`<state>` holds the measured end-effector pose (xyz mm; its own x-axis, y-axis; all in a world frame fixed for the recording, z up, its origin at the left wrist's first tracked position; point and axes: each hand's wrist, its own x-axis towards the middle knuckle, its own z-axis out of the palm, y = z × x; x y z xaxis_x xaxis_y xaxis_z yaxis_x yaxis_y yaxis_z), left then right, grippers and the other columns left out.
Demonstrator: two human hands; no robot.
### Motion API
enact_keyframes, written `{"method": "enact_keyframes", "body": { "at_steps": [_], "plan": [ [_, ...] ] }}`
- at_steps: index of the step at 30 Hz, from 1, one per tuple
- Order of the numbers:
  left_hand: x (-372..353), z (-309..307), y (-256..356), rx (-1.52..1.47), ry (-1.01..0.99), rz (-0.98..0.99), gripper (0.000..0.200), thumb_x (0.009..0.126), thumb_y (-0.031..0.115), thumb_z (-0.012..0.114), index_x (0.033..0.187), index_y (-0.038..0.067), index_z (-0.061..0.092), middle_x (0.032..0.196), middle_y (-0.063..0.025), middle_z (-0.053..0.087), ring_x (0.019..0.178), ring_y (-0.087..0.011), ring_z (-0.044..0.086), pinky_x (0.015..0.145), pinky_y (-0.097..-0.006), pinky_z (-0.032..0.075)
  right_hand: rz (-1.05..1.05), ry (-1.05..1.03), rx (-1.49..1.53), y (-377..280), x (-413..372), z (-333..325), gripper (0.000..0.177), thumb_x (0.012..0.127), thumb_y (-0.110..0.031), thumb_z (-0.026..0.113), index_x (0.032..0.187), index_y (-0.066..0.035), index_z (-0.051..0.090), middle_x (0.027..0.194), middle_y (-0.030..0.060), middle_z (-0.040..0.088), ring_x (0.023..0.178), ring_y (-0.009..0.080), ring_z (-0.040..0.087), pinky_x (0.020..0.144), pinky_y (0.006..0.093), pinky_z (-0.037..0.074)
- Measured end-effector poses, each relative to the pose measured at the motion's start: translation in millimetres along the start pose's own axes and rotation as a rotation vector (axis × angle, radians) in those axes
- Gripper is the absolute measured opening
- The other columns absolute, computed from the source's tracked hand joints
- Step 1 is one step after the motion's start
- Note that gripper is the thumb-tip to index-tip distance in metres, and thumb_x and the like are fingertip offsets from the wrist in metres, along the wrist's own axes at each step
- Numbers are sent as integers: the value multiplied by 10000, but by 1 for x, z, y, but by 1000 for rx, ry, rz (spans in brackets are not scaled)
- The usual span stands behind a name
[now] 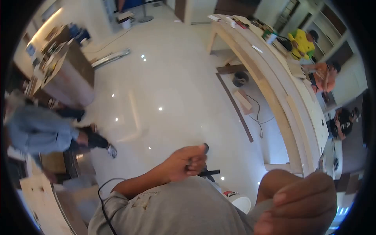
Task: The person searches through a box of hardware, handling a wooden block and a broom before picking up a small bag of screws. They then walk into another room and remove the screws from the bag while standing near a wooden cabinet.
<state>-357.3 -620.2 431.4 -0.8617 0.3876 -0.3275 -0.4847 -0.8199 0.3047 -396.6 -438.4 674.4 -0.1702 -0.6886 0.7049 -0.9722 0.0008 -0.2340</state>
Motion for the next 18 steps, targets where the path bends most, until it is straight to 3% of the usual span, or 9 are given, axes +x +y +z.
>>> {"method": "enact_keyframes", "body": {
  "at_steps": [1, 4, 7, 10, 13, 14, 16, 18],
  "plan": [
    [23, -6, 17, 24, -11, -44, 461, 1056, 437, 553, 703, 159, 452, 675, 45, 409, 606, -75, 355, 523, -231, 334, -70, 128, 9, 30, -2, 5, 176, 928, -298, 686, 1052, -174, 691, 965, 35, 710, 948, 188, 676, 823, 421, 617],
    [88, -9, 77, -48, 163, 90, 480, 1061, 453, 538, 703, 165, 403, 666, 48, 358, 593, -69, 311, 502, -230, 285, -58, -4, 80, 132, 33, 14, 153, 916, -229, 674, 1036, -137, 699, 956, 60, 710, 919, 209, 681, 789, 415, 601],
    [133, 5, 138, -171, 377, 163, 475, 1069, 442, 524, 703, 166, 402, 660, 51, 341, 597, -75, 319, 500, -233, 283, -144, -6, 198, 227, 83, 14, 137, 905, -161, 663, 1019, -100, 708, 946, 85, 711, 891, 230, 687, 755, 409, 586],
    [164, 11, 185, -158, 269, 332, 466, 1082, 424, 501, 708, 162, 405, 658, 44, 351, 594, -77, 325, 494, -234, 298, -284, 73, 335, 316, 120, 16, 130, 893, -92, 652, 1002, -63, 717, 937, 110, 711, 863, 251, 692, 721, 403, 570],
    [187, -26, 254, -342, 170, 563, 471, 1108, 410, 427, 732, 127, 455, 659, 4, 399, 596, -112, 369, 486, -268, 360, -253, 178, 494, 427, 164, 54, 135, 881, -23, 640, 985, -27, 725, 928, 134, 712, 834, 272, 697, 687, 398, 555],
    [198, -36, 278, -333, 151, 538, 471, 1108, 410, 427, 732, 127, 455, 659, 4, 399, 596, -112, 369, 486, -268, 360, -187, 137, 558, 463, 178, 78, 139, 877, 0, 637, 980, -14, 728, 925, 143, 712, 825, 279, 699, 676, 396, 550],
    [214, -53, 329, -374, 207, 673, 472, 1105, 421, 441, 729, 135, 459, 654, 7, 402, 584, -110, 376, 470, -253, 357, -48, -55, 623, 532, 202, 137, 149, 869, 46, 629, 969, 10, 734, 918, 159, 712, 806, 293, 703, 653, 392, 540],
    [236, -81, 389, -389, 195, 697, 481, 1106, 430, 434, 730, 130, 463, 655, 1, 411, 582, -114, 380, 466, -257, 359, -94, -368, 531, 610, 219, 214, 236, 894, 34, 608, 1112, 29, 699, 981, 185, 701, 851, 345, 689, 722, 426, 541]
  ]
}}
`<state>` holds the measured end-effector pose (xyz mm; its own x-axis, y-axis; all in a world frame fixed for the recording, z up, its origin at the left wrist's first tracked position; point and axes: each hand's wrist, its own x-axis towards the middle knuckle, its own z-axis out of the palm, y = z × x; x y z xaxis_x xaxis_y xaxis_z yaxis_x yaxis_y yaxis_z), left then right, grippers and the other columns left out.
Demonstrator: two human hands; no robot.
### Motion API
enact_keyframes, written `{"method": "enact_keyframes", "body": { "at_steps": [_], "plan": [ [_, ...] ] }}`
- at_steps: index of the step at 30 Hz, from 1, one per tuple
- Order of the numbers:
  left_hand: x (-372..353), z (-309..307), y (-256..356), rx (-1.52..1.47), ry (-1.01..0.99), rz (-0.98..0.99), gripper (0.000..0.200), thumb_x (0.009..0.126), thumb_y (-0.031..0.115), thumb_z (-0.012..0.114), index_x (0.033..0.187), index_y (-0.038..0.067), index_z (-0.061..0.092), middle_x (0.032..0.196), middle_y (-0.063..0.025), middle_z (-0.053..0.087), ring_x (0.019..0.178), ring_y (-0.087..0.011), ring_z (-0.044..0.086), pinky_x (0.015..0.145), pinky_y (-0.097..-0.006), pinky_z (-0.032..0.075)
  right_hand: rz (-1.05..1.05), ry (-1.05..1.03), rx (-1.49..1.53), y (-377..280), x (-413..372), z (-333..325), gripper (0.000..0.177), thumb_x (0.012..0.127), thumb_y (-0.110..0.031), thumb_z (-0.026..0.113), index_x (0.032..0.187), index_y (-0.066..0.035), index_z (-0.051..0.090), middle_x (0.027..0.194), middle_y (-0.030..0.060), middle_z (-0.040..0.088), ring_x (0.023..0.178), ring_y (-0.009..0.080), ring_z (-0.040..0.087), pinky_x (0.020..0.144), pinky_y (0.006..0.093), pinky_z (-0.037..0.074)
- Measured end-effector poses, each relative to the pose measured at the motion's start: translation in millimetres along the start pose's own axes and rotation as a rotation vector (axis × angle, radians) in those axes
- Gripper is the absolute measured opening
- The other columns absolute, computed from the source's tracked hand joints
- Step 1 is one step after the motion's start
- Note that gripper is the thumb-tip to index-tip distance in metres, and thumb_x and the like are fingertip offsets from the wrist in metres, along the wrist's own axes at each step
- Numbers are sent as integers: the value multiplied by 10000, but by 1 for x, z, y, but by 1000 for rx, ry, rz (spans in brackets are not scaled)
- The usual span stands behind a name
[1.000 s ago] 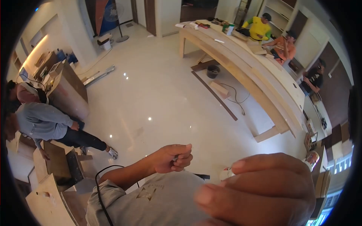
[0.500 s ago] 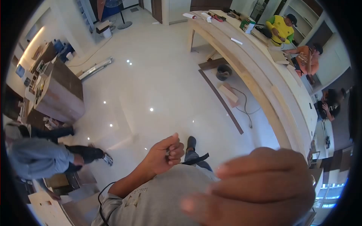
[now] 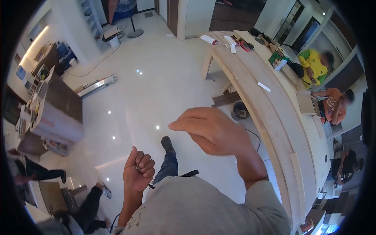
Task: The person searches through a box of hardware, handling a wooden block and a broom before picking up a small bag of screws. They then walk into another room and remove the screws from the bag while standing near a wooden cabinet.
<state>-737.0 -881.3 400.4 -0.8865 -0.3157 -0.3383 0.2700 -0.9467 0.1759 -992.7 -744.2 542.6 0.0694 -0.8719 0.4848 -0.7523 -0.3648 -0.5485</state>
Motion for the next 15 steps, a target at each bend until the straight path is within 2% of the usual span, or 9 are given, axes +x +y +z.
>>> {"method": "enact_keyframes", "body": {
  "at_steps": [4, 6, 8, 9, 10, 11, 12, 14, 15],
  "plan": [
    [137, 12, 79, -70, 1, -4, 499, 1103, 453, 431, 733, 121, 471, 657, -10, 430, 575, -122, 383, 460, -266, 356, 476, -267, -16, 190, 0, 64, 257, 995, -119, 551, 1188, -2, 674, 1119, 184, 686, 1056, 370, 642, 923, 444, 509],
    [196, 25, 107, -70, 17, -34, 480, 1102, 438, 448, 742, 121, 468, 664, -5, 424, 588, -124, 385, 481, -271, 355, 660, -373, -38, 294, -61, 103, 296, 1020, -195, 514, 1177, -6, 678, 1153, 199, 682, 1098, 379, 635, 976, 477, 491],
    [258, 52, 133, -44, 153, -135, 447, 1099, 414, 472, 764, 118, 462, 685, -5, 419, 619, -128, 391, 522, -278, 361, 903, -579, -223, 401, -177, 145, 279, 921, -119, 549, 1137, -19, 694, 1083, 239, 708, 1060, 412, 668, 938, 506, 530],
    [285, 63, 144, 5, 182, -161, 408, 1094, 400, 488, 808, 110, 510, 721, -4, 443, 647, -135, 398, 545, -274, 374, 1097, -670, -286, 422, -214, 143, 277, 862, -105, 575, 1078, -9, 719, 1035, 241, 722, 997, 433, 688, 867, 526, 555],
    [316, 77, 155, 24, 161, -198, 408, 1094, 400, 488, 808, 110, 510, 721, -4, 443, 647, -135, 398, 545, -274, 374, 1311, -797, -322, 415, -205, 123, 272, 822, -94, 584, 1030, -2, 734, 1065, 252, 720, 1009, 423, 695, 841, 523, 563],
    [344, 90, 166, 55, 209, -177, 376, 1091, 387, 499, 844, 106, 526, 745, -11, 462, 666, -137, 411, 566, -274, 387, 1408, -808, -291, 433, -239, 127, 289, 815, -84, 574, 1035, -6, 743, 1070, 247, 727, 998, 415, 705, 836, 510, 565],
    [368, 96, 180, 91, 270, -154, 346, 1089, 375, 510, 880, 101, 542, 770, -18, 482, 685, -139, 424, 588, -274, 399, 1424, -786, -218, 437, -253, 124, 295, 831, -104, 568, 1049, -11, 745, 1041, 242, 732, 973, 412, 711, 837, 504, 566],
    [431, 102, 212, 101, 181, -181, 306, 1085, 351, 523, 943, 82, 559, 816, -34, 522, 723, -147, 467, 629, -276, 429, 1455, -738, -143, 462, -238, 115, 302, 848, -125, 563, 1062, -17, 746, 1013, 238, 737, 949, 410, 717, 837, 498, 566],
    [464, 109, 226, 93, 189, -167, 290, 1081, 336, 533, 957, 75, 561, 839, -43, 533, 739, -154, 484, 645, -284, 443, 1533, -641, 41, 473, -225, 107, 302, 865, -157, 563, 1068, -26, 744, 1004, 229, 738, 941, 410, 713, 840, 490, 564]
  ]
}}
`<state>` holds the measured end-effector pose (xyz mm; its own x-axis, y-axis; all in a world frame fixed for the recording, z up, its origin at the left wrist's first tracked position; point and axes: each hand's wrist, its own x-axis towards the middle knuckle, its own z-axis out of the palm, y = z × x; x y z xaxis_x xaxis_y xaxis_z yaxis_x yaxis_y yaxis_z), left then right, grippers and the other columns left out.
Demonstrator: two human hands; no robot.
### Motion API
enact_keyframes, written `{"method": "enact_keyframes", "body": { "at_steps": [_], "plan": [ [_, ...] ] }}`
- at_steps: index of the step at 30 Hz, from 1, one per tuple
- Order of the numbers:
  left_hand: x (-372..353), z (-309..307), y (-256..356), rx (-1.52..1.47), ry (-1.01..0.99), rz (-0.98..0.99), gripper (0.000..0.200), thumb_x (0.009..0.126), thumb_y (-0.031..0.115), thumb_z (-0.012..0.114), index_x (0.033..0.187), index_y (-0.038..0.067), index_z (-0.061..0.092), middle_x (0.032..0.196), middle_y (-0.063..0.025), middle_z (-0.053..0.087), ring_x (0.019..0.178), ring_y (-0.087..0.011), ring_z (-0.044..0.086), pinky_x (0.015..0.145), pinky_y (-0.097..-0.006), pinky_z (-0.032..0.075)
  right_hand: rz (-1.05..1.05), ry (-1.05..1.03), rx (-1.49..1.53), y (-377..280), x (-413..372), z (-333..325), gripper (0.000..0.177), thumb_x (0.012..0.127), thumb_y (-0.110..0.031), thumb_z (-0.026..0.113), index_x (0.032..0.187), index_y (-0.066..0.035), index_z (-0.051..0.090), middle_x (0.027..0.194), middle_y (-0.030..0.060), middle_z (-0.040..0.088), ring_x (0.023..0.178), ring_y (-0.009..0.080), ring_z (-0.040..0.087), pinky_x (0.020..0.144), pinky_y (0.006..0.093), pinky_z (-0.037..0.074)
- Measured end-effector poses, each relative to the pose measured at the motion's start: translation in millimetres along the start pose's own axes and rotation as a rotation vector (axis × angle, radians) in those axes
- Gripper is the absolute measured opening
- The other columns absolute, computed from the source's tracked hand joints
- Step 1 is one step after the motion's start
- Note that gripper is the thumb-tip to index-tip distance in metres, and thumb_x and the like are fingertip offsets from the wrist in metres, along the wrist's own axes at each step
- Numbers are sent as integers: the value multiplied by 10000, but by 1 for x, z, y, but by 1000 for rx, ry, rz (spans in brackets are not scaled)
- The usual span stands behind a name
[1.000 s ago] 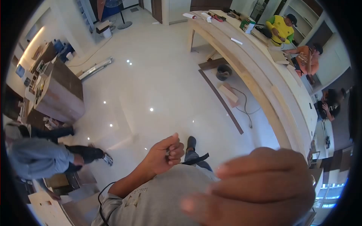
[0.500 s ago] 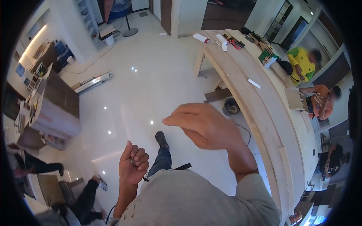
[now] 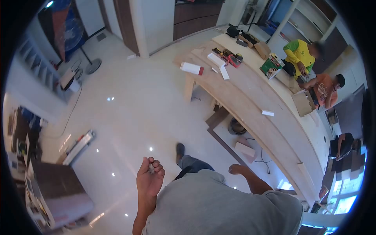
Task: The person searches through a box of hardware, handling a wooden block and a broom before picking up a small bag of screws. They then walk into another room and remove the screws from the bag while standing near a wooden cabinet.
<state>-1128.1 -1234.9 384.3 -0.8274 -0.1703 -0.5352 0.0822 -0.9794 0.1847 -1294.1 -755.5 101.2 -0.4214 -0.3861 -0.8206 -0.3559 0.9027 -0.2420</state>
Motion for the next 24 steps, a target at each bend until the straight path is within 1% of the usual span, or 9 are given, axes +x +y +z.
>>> {"method": "enact_keyframes", "body": {
  "at_steps": [3, 5, 7, 8, 11, 13, 15, 21, 24],
  "plan": [
    [97, 29, 64, 19, -36, 4, 234, 1067, 285, 557, 1011, 60, 588, 892, -62, 558, 784, -168, 519, 695, -300, 466, 96, -74, 327, -49, 74, -73, 301, 931, -231, 544, 1083, -50, 732, 1017, 199, 737, 966, 401, 694, 864, 478, 550],
    [161, 53, 103, 37, -74, -3, 201, 1057, 250, 570, 1050, 53, 612, 923, -72, 572, 813, -176, 536, 729, -309, 475, -261, 360, 161, -89, 145, -136, 285, 972, -214, 505, 1066, -52, 721, 1039, 194, 727, 1006, 403, 675, 881, 483, 534],
    [223, 92, 142, 121, -19, 12, 183, 1038, 196, 589, 1126, 39, 620, 957, -82, 578, 829, -179, 539, 751, -313, 478, -361, 496, 206, -153, 211, -228, 276, 997, -196, 483, 1030, -40, 709, 1037, 213, 712, 1023, 409, 662, 894, 496, 523],
    [246, 111, 162, 146, -6, -14, 183, 1038, 196, 589, 1126, 39, 620, 957, -82, 578, 829, -179, 539, 751, -313, 478, -330, 499, 118, -195, 235, -280, 240, 984, -176, 507, 990, -24, 692, 1031, 227, 699, 1040, 414, 648, 900, 498, 521],
    [318, 170, 211, 144, -65, 39, 210, 1030, 175, 600, 1179, 28, 616, 976, -85, 586, 840, -177, 547, 751, -305, 485, -685, 710, 287, -301, 262, -419, 225, 1005, -157, 553, 1121, -18, 687, 1084, 202, 689, 1052, 392, 645, 930, 469, 513],
    [367, 195, 254, 72, -272, -42, 221, 1028, 172, 613, 1191, 23, 608, 987, -85, 588, 846, -172, 551, 736, -291, 492, -735, 688, 372, -366, 258, -510, 228, 997, -134, 575, 1159, -17, 687, 1093, 183, 689, 1052, 383, 646, 934, 455, 516],
    [422, 223, 290, 71, -322, -84, 220, 1033, 160, 610, 1202, 18, 605, 988, -82, 589, 864, -164, 561, 737, -274, 507, -755, 715, 444, -411, 272, -573, 216, 992, -141, 579, 1125, -15, 692, 1084, 180, 689, 1036, 380, 650, 923, 457, 515],
    [619, 326, 379, 331, -237, -98, 340, 969, 103, 642, 1274, -22, 558, 963, -99, 604, 858, -176, 613, 830, -327, 560, -696, 799, 575, -426, 380, -709, 221, 1005, -147, 570, 1126, -15, 699, 1076, 176, 698, 1015, 368, 664, 906, 439, 528],
    [716, 388, 416, 458, -240, -237, 345, 935, 28, 615, 1269, -36, 560, 985, -110, 613, 867, -182, 632, 831, -336, 564, -593, 946, 569, -412, 454, -753, 214, 987, -127, 575, 1118, -19, 705, 1060, 181, 705, 1013, 372, 665, 898, 445, 529]
  ]
}}
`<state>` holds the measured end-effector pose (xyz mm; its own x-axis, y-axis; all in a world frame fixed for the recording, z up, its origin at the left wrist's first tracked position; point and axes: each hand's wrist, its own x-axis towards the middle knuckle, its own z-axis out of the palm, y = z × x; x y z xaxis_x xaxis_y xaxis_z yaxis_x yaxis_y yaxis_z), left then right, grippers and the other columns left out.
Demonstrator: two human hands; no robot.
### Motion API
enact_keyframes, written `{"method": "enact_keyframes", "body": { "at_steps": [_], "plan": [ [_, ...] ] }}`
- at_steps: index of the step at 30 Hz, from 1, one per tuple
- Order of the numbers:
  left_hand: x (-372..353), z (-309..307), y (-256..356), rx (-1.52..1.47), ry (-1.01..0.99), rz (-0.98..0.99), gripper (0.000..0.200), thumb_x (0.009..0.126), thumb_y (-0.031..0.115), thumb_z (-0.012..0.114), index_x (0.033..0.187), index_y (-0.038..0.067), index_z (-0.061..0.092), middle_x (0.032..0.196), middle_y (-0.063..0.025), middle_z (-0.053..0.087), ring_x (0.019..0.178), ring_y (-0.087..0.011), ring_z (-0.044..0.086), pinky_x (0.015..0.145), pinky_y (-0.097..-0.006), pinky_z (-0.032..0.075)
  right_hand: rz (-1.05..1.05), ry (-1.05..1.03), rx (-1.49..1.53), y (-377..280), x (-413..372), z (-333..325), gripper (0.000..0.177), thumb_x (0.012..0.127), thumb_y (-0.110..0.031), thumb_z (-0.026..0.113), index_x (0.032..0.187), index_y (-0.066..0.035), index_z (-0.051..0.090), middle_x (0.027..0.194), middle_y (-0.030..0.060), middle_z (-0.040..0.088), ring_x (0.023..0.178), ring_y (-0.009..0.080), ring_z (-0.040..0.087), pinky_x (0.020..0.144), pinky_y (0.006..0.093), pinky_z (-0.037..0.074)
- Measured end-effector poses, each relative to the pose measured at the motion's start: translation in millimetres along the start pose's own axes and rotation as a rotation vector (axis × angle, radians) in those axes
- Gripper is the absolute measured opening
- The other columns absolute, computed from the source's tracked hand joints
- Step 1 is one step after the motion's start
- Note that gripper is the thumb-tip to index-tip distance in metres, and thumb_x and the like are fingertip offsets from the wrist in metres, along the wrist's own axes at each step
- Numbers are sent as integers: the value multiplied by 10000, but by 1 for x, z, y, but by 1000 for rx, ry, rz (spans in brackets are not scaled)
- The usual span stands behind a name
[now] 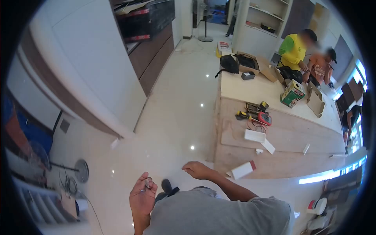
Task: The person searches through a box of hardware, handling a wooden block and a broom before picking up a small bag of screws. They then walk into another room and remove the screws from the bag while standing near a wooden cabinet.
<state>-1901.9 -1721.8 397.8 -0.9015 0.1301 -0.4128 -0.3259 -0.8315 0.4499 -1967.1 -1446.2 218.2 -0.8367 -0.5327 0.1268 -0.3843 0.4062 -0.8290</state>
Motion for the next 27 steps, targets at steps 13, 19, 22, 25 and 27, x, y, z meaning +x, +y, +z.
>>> {"method": "enact_keyframes", "body": {
  "at_steps": [13, 19, 22, 25, 27],
  "plan": [
    [400, 123, 123, 265, -263, -496, 243, 991, 52, 620, 1232, 16, 614, 994, -85, 646, 866, -172, 670, 842, -330, 601, 424, 325, 49, 69, 230, -114, 240, 1001, -163, 601, 1131, 3, 718, 1071, 189, 730, 1007, 343, 704, 915, 396, 544],
    [568, 218, 120, 202, -239, -508, 249, 1022, 139, 609, 1233, 7, 615, 1049, -94, 651, 930, -181, 667, 920, -357, 587, 397, 574, 164, 65, 407, -280, 225, 1010, -186, 610, 1066, 13, 701, 1016, 195, 710, 937, 357, 693, 828, 402, 553],
    [642, 267, 117, 227, -271, -520, 263, 1042, 137, 554, 1249, -18, 600, 1093, -118, 652, 999, -199, 652, 958, -358, 563, 202, 705, 106, 53, 478, -356, 187, 976, -144, 663, 1099, -8, 701, 977, 136, 676, 832, 255, 681, 742, 359, 562],
    [728, 294, 107, 251, -381, -588, 286, 1045, 96, 507, 1283, -49, 570, 1116, -137, 650, 1037, -216, 641, 975, -350, 540, 307, 578, -54, 69, 532, -406, 207, 963, -209, 666, 1092, -49, 693, 1031, 121, 641, 887, 318, 679, 745, 402, 569],
    [789, 303, 101, 266, -464, -641, 304, 1036, 74, 503, 1302, -62, 555, 1126, -139, 649, 1041, -219, 643, 983, -347, 533, 256, 613, -275, 112, 567, -423, 214, 923, -198, 690, 1100, -78, 684, 1040, 108, 624, 904, 317, 673, 743, 426, 571]
  ]
}}
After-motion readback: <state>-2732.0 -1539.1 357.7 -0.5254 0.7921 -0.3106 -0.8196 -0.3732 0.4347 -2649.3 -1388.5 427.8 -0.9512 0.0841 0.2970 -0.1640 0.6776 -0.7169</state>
